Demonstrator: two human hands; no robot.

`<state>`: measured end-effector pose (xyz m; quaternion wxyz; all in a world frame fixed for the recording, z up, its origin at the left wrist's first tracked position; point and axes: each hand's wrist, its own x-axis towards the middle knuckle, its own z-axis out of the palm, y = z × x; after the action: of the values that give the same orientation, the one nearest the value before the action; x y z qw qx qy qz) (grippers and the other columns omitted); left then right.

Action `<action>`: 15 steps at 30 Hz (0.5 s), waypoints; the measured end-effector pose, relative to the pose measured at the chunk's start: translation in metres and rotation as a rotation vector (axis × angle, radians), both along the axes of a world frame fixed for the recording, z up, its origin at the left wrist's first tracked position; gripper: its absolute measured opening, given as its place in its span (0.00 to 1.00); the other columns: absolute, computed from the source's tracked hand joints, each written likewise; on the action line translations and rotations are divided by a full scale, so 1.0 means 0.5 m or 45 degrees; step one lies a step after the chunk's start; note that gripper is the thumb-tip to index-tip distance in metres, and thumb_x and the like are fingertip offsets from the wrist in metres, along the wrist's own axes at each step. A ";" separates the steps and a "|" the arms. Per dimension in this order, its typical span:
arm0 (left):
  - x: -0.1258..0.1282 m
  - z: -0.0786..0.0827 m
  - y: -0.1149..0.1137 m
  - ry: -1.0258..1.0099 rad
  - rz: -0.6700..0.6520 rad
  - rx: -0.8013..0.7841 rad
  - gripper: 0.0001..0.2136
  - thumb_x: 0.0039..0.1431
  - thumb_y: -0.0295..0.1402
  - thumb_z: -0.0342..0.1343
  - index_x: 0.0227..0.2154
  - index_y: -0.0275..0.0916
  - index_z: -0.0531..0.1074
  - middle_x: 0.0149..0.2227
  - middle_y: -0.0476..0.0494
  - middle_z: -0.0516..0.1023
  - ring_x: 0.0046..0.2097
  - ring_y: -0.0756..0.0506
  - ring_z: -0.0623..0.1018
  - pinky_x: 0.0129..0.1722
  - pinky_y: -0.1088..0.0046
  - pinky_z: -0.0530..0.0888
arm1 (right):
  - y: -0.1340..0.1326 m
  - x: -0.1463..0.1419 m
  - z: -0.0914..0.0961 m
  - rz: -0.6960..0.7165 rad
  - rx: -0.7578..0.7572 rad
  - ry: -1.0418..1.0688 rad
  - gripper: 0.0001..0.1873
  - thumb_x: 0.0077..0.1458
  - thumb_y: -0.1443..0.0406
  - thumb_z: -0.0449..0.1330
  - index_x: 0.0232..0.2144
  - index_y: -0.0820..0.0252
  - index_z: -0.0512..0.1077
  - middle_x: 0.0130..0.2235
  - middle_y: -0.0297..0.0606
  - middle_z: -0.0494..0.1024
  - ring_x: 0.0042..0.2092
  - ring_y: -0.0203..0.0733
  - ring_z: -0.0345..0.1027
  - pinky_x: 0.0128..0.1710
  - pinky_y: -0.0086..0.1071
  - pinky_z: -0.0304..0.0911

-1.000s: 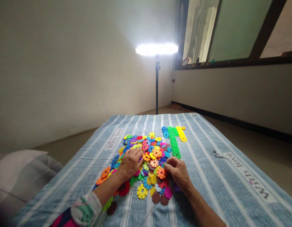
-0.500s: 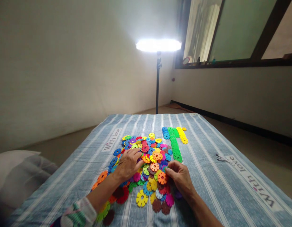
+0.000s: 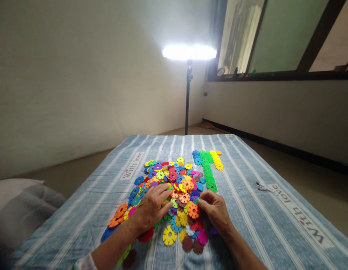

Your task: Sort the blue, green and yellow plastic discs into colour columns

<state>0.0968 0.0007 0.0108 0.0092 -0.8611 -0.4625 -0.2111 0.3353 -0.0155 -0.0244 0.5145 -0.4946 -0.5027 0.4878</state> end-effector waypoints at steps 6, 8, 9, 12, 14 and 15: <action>-0.016 -0.006 0.009 -0.154 -0.096 0.092 0.11 0.56 0.32 0.54 0.41 0.38 0.73 0.45 0.40 0.79 0.49 0.42 0.75 0.53 0.59 0.69 | -0.002 -0.002 0.004 -0.004 -0.007 -0.018 0.18 0.42 0.52 0.67 0.23 0.61 0.70 0.22 0.32 0.71 0.24 0.35 0.62 0.25 0.28 0.57; -0.030 -0.003 0.019 -0.172 -0.041 0.123 0.11 0.56 0.31 0.53 0.41 0.38 0.73 0.45 0.39 0.79 0.49 0.42 0.76 0.52 0.60 0.69 | -0.003 -0.002 0.006 -0.005 -0.009 -0.022 0.19 0.42 0.52 0.67 0.23 0.61 0.70 0.22 0.32 0.71 0.24 0.35 0.62 0.25 0.28 0.57; -0.039 0.000 0.026 -0.180 0.004 0.129 0.11 0.56 0.32 0.52 0.41 0.38 0.74 0.45 0.38 0.79 0.50 0.41 0.75 0.52 0.60 0.70 | -0.004 -0.003 0.007 -0.009 -0.007 -0.023 0.19 0.41 0.51 0.67 0.23 0.61 0.70 0.21 0.32 0.71 0.24 0.35 0.62 0.25 0.28 0.57; -0.072 0.015 0.047 -0.216 0.187 0.107 0.11 0.56 0.33 0.51 0.40 0.38 0.75 0.46 0.37 0.78 0.50 0.40 0.75 0.51 0.60 0.70 | -0.005 -0.003 0.010 -0.021 0.004 -0.028 0.20 0.40 0.51 0.67 0.22 0.61 0.70 0.21 0.32 0.72 0.24 0.35 0.63 0.25 0.28 0.58; -0.101 0.026 0.061 -0.242 0.295 0.047 0.12 0.55 0.35 0.51 0.39 0.38 0.75 0.45 0.38 0.78 0.49 0.41 0.76 0.51 0.61 0.71 | -0.006 -0.004 0.013 -0.025 0.005 -0.030 0.20 0.39 0.50 0.67 0.22 0.60 0.70 0.21 0.32 0.71 0.24 0.35 0.63 0.25 0.28 0.58; -0.116 0.031 0.068 -0.259 0.328 0.006 0.12 0.54 0.37 0.51 0.37 0.38 0.76 0.45 0.38 0.79 0.48 0.41 0.77 0.51 0.63 0.71 | -0.006 -0.004 0.014 -0.023 0.001 -0.028 0.20 0.39 0.50 0.67 0.22 0.60 0.70 0.21 0.32 0.71 0.24 0.35 0.63 0.25 0.29 0.58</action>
<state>0.0388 0.0349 0.0264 -0.0086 -0.7688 -0.5671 -0.2955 0.3334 -0.0185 -0.0175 0.5137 -0.5042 -0.5040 0.4773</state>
